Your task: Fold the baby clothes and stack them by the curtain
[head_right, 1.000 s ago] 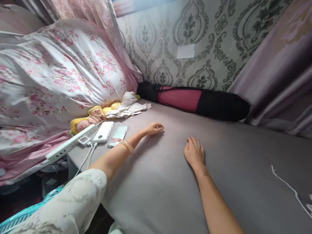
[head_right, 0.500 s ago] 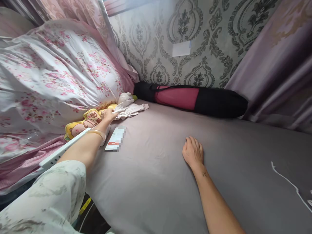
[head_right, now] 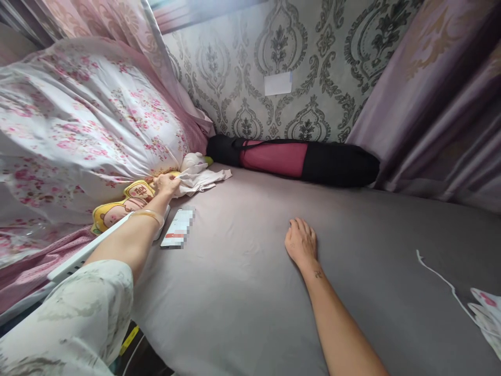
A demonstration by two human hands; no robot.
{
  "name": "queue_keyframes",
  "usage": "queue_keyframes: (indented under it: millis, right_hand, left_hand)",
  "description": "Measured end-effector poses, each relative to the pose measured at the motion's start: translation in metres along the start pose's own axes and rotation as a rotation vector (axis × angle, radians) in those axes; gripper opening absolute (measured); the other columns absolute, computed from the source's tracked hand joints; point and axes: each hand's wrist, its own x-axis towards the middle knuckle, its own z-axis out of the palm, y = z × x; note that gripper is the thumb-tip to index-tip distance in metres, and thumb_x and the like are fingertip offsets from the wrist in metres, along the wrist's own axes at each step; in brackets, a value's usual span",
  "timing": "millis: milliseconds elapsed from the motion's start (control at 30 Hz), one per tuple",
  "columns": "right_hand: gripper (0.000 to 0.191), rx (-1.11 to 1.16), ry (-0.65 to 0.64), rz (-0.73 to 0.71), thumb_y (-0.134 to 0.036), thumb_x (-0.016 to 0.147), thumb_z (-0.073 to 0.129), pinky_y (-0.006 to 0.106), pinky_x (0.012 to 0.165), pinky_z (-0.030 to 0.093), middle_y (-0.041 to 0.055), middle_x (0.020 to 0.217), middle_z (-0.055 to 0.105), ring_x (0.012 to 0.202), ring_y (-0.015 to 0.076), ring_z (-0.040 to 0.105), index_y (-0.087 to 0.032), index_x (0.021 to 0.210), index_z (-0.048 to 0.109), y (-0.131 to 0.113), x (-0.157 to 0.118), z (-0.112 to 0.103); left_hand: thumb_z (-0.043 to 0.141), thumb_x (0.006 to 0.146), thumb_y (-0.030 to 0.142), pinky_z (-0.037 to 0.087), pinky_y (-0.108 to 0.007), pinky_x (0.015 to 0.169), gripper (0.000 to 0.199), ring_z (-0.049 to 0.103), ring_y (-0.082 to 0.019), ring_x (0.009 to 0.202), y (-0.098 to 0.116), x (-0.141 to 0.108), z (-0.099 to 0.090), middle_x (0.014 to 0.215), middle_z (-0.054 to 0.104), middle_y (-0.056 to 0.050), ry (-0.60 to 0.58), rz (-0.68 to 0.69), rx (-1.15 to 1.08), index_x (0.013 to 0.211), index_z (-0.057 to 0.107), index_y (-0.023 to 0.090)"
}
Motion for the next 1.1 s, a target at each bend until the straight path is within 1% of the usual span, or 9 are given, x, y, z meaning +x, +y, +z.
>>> queue_keyframes:
  millis: [100, 200, 367, 467, 633, 733, 833, 967, 1100]
  right_hand:
    - [0.043, 0.015, 0.015, -0.009, -0.021, 0.093, 0.033, 0.045, 0.106, 0.034, 0.0150, 0.134, 0.058, 0.125, 0.0273, 0.050, -0.013, 0.124, 0.061, 0.001, 0.000, 0.001]
    - [0.042, 0.025, 0.022, -0.009, -0.020, 0.093, 0.034, 0.046, 0.106, 0.033, 0.0162, 0.134, 0.058, 0.125, 0.0280, 0.050, -0.012, 0.124, 0.061, 0.002, 0.000, 0.002]
    - [0.042, 0.026, -0.003, 0.004, -0.020, 0.093, 0.035, 0.047, 0.106, 0.033, 0.0160, 0.135, 0.057, 0.127, 0.0289, 0.049, -0.013, 0.125, 0.061, -0.001, -0.001, 0.000]
    - [0.041, 0.019, -0.029, 0.018, -0.019, 0.094, 0.035, 0.045, 0.107, 0.032, 0.0155, 0.136, 0.056, 0.128, 0.0282, 0.048, -0.013, 0.126, 0.060, -0.002, -0.001, -0.003]
    - [0.040, 0.016, -0.029, 0.013, -0.019, 0.095, 0.034, 0.043, 0.107, 0.031, 0.0141, 0.136, 0.056, 0.128, 0.0275, 0.047, -0.013, 0.126, 0.059, -0.002, -0.001, -0.003]
    - [0.039, 0.026, -0.029, 0.006, -0.019, 0.095, 0.035, 0.043, 0.107, 0.031, 0.0142, 0.135, 0.057, 0.127, 0.0273, 0.048, -0.013, 0.124, 0.060, -0.001, -0.001, -0.003]
    - [0.038, 0.051, -0.024, 0.008, -0.019, 0.094, 0.036, 0.043, 0.108, 0.031, 0.0141, 0.136, 0.057, 0.128, 0.0273, 0.047, -0.014, 0.124, 0.060, -0.001, -0.002, -0.004]
    - [0.038, 0.137, -0.025, 0.014, -0.020, 0.093, 0.039, 0.045, 0.107, 0.033, 0.0144, 0.133, 0.059, 0.127, 0.0278, 0.050, -0.016, 0.125, 0.059, 0.001, -0.002, -0.006]
    - [0.044, 0.375, 0.050, 0.076, -0.022, 0.090, 0.044, 0.043, 0.106, 0.039, 0.0149, 0.132, 0.059, 0.124, 0.0259, 0.054, -0.017, 0.134, 0.051, 0.009, 0.005, -0.006]
  left_hand:
    - [0.051, 0.083, 0.032, 0.035, -0.045, 0.098, 0.021, 0.057, -0.029, 0.103, 0.023, -0.002, -0.002, 0.098, 0.069, -0.010, 0.048, 0.079, -0.134, 0.092, 0.066, 0.020]
    - [0.048, 0.084, 0.028, 0.039, -0.037, 0.091, 0.018, 0.060, -0.025, 0.094, 0.044, -0.007, 0.002, 0.091, 0.068, -0.006, 0.063, 0.171, -0.306, 0.091, 0.063, 0.020]
    - [0.048, 0.086, 0.029, 0.042, -0.026, 0.069, 0.016, 0.055, -0.016, 0.072, 0.072, -0.027, 0.020, 0.076, 0.060, -0.001, -0.038, 0.350, -0.634, 0.090, 0.060, 0.019]
    - [0.051, 0.087, 0.031, 0.039, -0.023, 0.063, 0.015, 0.050, -0.014, 0.065, 0.089, -0.049, 0.031, 0.070, 0.055, 0.001, -0.114, 0.414, -0.818, 0.088, 0.060, 0.019]
    - [0.059, 0.084, 0.036, 0.039, -0.021, 0.061, 0.019, 0.050, -0.011, 0.065, 0.120, -0.097, 0.051, 0.071, 0.056, 0.002, -0.289, 0.418, -1.116, 0.085, 0.061, 0.017]
    - [0.063, 0.082, 0.040, 0.039, -0.020, 0.058, 0.024, 0.050, -0.010, 0.063, 0.135, -0.128, 0.061, 0.070, 0.058, 0.002, -0.394, 0.379, -1.227, 0.086, 0.062, 0.016]
    - [0.066, 0.079, 0.044, 0.036, -0.019, 0.053, 0.030, 0.049, -0.009, 0.059, 0.149, -0.160, 0.066, 0.068, 0.057, 0.003, -0.539, 0.342, -1.315, 0.088, 0.062, 0.015]
    - [0.074, 0.073, 0.044, 0.035, -0.020, 0.051, 0.036, 0.048, -0.007, 0.056, 0.166, -0.200, 0.058, 0.068, 0.058, 0.003, -0.773, 0.331, -1.366, 0.092, 0.062, 0.015]
    - [0.079, 0.069, 0.038, 0.039, -0.020, 0.058, 0.037, 0.052, -0.008, 0.063, 0.176, -0.231, 0.039, 0.075, 0.061, 0.002, -1.020, 0.421, -1.313, 0.094, 0.064, 0.015]
